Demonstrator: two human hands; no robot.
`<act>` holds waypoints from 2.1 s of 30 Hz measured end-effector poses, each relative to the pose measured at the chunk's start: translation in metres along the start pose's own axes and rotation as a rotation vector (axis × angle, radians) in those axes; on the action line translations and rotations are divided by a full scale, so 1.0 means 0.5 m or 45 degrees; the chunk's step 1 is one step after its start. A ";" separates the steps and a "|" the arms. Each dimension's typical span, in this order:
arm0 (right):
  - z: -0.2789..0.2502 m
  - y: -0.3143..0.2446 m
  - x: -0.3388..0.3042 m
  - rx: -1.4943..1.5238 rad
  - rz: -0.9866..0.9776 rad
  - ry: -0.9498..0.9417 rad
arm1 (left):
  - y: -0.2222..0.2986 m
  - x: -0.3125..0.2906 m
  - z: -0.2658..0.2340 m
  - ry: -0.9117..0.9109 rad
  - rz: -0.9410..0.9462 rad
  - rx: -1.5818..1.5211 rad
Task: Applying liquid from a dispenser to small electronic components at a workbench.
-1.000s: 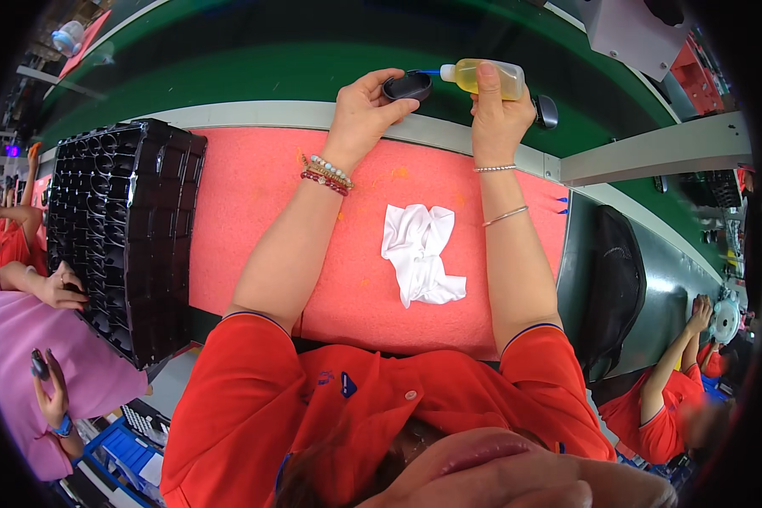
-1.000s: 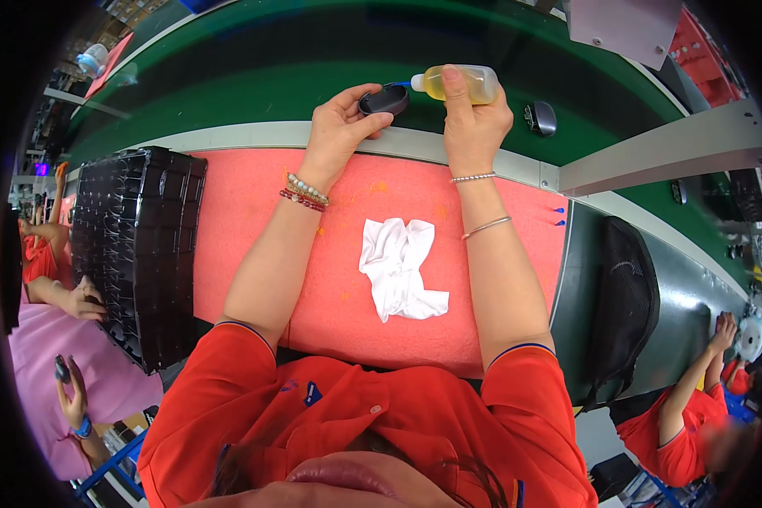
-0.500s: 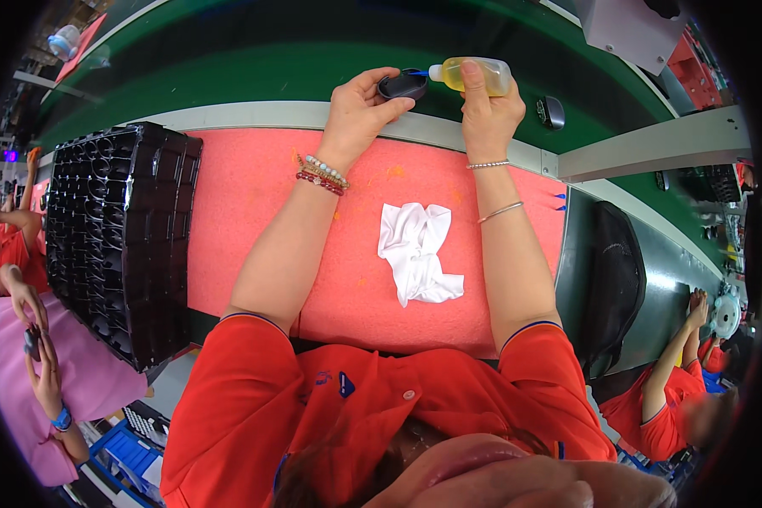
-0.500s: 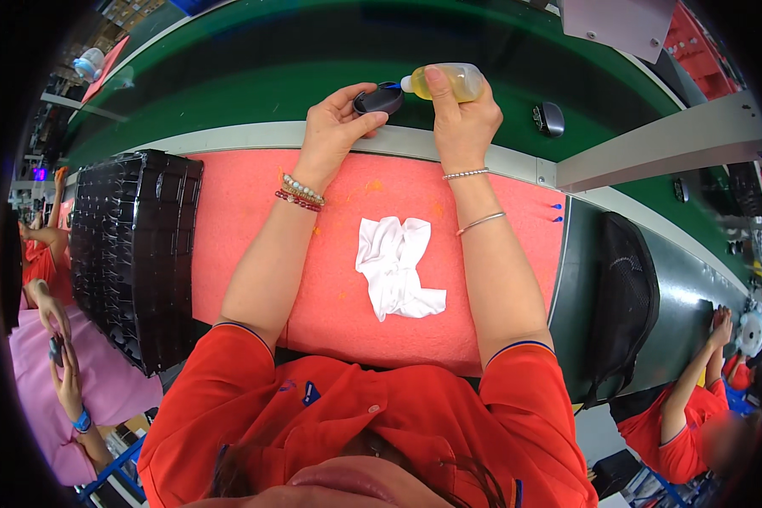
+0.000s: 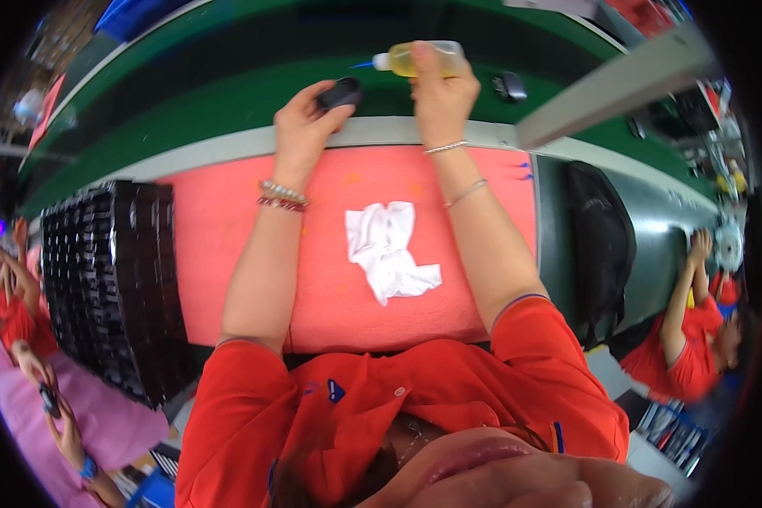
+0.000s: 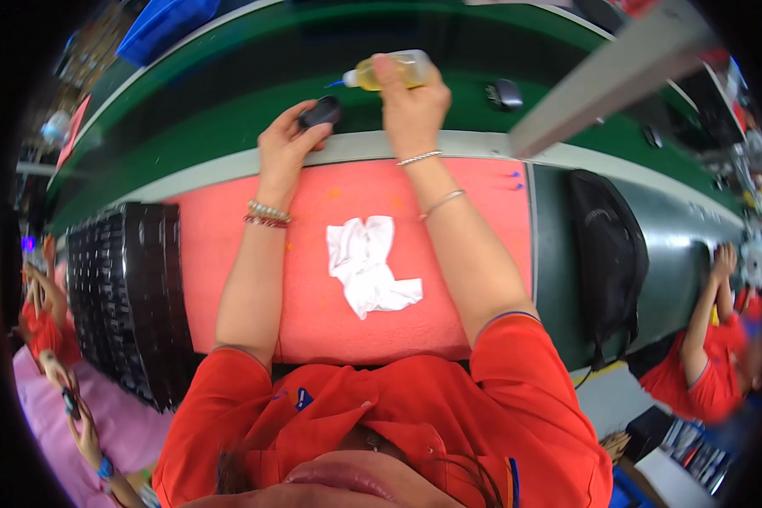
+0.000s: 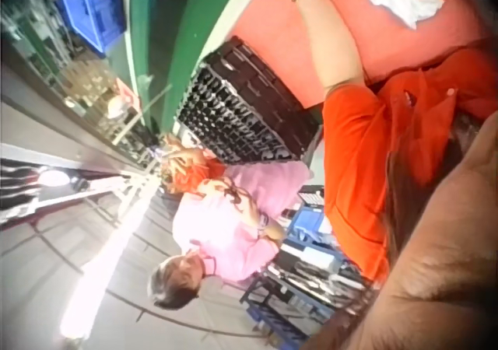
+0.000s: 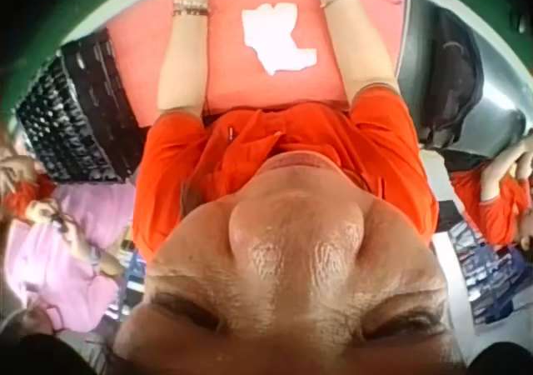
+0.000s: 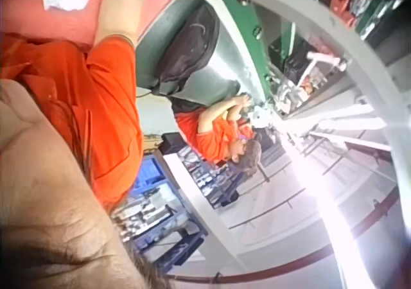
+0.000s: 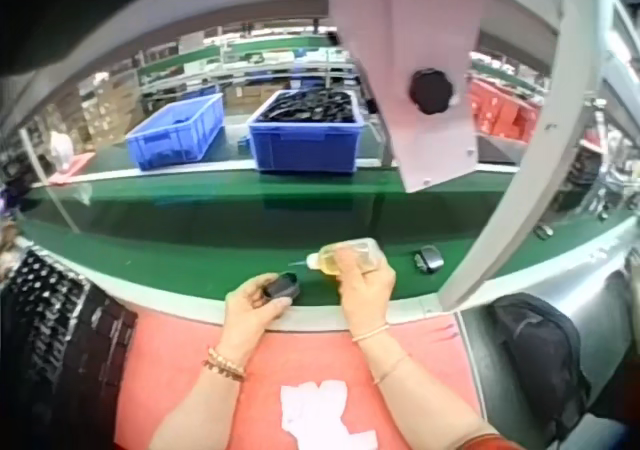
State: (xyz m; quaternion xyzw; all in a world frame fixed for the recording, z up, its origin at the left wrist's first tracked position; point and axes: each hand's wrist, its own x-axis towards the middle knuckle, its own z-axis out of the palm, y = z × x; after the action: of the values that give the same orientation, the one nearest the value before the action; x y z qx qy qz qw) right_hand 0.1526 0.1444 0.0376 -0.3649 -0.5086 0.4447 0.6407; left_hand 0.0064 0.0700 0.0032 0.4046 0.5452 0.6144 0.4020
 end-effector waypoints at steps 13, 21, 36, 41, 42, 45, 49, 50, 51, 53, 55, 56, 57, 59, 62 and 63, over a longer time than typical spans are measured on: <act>0.015 -0.131 -0.029 0.653 -0.041 0.003 | -0.041 0.086 0.131 -0.318 0.437 0.714; -0.004 -0.098 0.016 0.235 -0.155 0.219 | -0.007 0.112 0.299 -0.078 1.305 1.753; 0.032 -0.025 -0.048 0.643 0.535 -0.003 | -0.007 -0.050 0.042 0.207 -0.009 -0.112; 0.016 0.018 -0.049 0.823 0.834 0.030 | -0.012 -0.059 0.072 -0.023 0.079 0.077; 0.013 0.027 -0.048 0.901 0.876 0.022 | -0.009 -0.066 0.082 -0.068 0.108 0.082; 0.022 0.048 -0.052 0.975 0.989 0.007 | -0.010 -0.074 0.102 -0.062 0.136 0.064; 0.021 0.053 -0.068 1.099 1.136 -0.284 | -0.005 -0.071 0.096 -0.167 0.219 -0.032; 0.020 0.053 -0.072 1.107 1.090 -0.341 | -0.003 -0.070 0.098 -0.158 0.199 -0.098; 0.025 0.041 -0.077 1.127 1.083 -0.349 | -0.002 -0.067 0.095 -0.123 0.248 0.011; 0.030 0.053 -0.088 1.160 1.058 -0.414 | 0.002 -0.067 0.087 -0.042 0.246 0.148; 0.045 0.055 -0.101 1.140 1.086 -0.481 | -0.001 -0.067 0.076 0.026 0.238 0.130; 0.048 0.058 -0.102 1.111 1.041 -0.453 | 0.014 -0.069 0.080 0.020 0.234 0.140; 0.052 0.054 -0.106 1.087 0.996 -0.429 | 0.012 -0.070 0.079 0.034 0.231 0.096; 0.056 0.042 -0.113 1.086 1.011 -0.422 | 0.007 -0.070 0.074 0.067 0.223 0.045; 0.054 0.038 -0.114 1.054 1.005 -0.414 | -0.006 -0.066 0.080 0.109 0.289 0.022; 0.054 0.042 -0.114 1.024 0.991 -0.399 | -0.010 -0.062 0.079 0.104 0.306 0.049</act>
State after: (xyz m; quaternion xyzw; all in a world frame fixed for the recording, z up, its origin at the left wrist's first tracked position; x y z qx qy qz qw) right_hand 0.1173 0.0981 0.0056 -0.1829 -0.2168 0.8544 0.4353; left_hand 0.0544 0.0548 -0.0005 0.4494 0.5205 0.6634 0.2950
